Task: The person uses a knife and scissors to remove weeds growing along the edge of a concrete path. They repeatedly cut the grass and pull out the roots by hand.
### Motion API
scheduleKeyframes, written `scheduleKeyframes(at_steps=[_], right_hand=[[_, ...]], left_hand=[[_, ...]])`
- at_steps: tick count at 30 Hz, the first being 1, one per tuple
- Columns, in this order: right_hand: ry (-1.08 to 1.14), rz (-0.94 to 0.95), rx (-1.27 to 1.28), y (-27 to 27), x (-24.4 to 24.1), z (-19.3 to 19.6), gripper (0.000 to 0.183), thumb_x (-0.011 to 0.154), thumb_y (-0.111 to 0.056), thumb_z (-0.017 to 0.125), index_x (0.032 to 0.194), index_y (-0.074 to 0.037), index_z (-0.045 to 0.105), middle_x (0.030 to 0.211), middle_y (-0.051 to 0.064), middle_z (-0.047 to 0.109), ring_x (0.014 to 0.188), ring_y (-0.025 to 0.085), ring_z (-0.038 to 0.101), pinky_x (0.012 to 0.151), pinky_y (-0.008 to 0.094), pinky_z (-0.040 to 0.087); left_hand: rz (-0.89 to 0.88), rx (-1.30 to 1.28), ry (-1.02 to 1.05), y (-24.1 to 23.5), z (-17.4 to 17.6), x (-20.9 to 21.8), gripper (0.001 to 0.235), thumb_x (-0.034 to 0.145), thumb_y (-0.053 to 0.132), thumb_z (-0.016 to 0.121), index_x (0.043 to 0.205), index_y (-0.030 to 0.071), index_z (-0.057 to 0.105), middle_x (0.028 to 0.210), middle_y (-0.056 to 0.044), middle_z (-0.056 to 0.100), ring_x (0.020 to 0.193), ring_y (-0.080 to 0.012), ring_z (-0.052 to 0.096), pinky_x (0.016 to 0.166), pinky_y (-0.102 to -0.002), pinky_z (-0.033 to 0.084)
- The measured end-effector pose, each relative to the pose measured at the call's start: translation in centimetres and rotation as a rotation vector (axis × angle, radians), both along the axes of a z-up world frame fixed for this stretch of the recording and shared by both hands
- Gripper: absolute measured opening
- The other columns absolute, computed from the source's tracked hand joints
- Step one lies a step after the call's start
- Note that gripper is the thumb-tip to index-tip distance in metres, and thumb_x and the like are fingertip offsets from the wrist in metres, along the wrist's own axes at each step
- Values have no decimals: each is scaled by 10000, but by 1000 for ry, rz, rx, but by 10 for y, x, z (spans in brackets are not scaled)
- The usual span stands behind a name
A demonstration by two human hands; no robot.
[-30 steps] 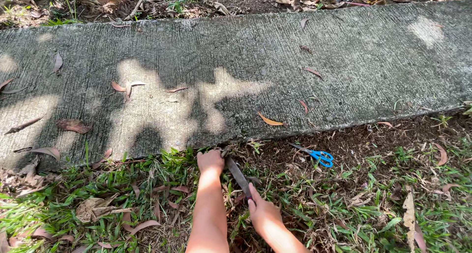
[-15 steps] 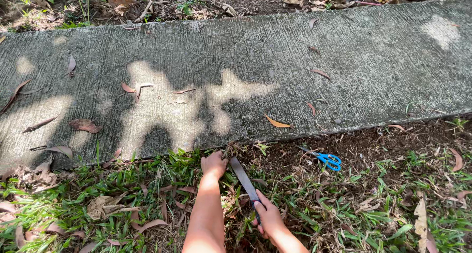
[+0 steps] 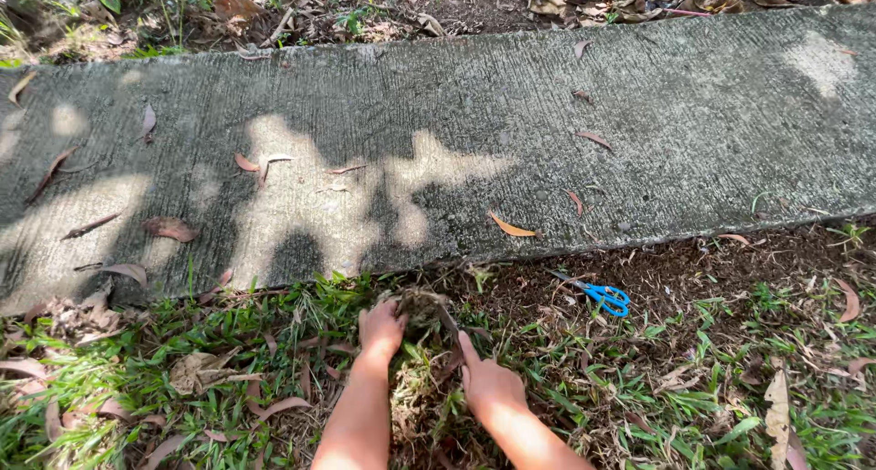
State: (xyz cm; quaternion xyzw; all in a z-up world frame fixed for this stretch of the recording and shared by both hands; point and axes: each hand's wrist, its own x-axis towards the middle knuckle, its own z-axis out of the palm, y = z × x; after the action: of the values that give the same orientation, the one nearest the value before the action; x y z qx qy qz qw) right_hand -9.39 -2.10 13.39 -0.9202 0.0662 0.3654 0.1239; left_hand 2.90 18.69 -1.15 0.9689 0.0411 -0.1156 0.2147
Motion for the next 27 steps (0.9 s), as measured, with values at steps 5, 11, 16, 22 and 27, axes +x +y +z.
scheduleKeyframes(at_steps=[5,11,16,22,27], right_hand=[[35,-385,337,-8,-30,28,628,1064,-389,452,1648,-367,224,810,37,613,634,153,534,583,336,480],[30,-331,87,-51,4,56,540,1069,-378,442,1602,-347,361,859,42,710,706,174,622,669,366,537],[-149,-123,-6,-48,47,66,480,1001,-349,501,1480,-322,514,1200,49,714,1099,291,695,956,460,533],[-116,-47,-56,-31,85,103,404,946,-195,473,1288,-251,681,1177,94,741,1126,308,696,966,473,545],[-64,-17,-104,-22,94,111,371,961,-202,485,1279,-209,676,1182,117,729,1123,317,699,961,481,539]], left_hand=[[286,-443,-14,45,-20,-12,344,868,346,726,1167,176,716,1146,-100,744,1053,-324,684,967,-431,509],[44,-101,-156,15,25,-15,228,874,225,668,1088,191,741,1412,-44,572,1245,-309,540,1077,-458,416],[-462,125,-390,-37,16,5,269,937,84,587,1161,146,724,1469,-38,543,1351,-248,572,1184,-469,389],[-555,246,-310,-89,-30,40,682,836,110,546,1513,178,503,1569,-82,438,1224,-353,569,853,-505,471],[-530,454,-188,-106,-35,45,444,970,226,510,1376,45,498,1201,-114,598,1079,-291,627,795,-425,509]])
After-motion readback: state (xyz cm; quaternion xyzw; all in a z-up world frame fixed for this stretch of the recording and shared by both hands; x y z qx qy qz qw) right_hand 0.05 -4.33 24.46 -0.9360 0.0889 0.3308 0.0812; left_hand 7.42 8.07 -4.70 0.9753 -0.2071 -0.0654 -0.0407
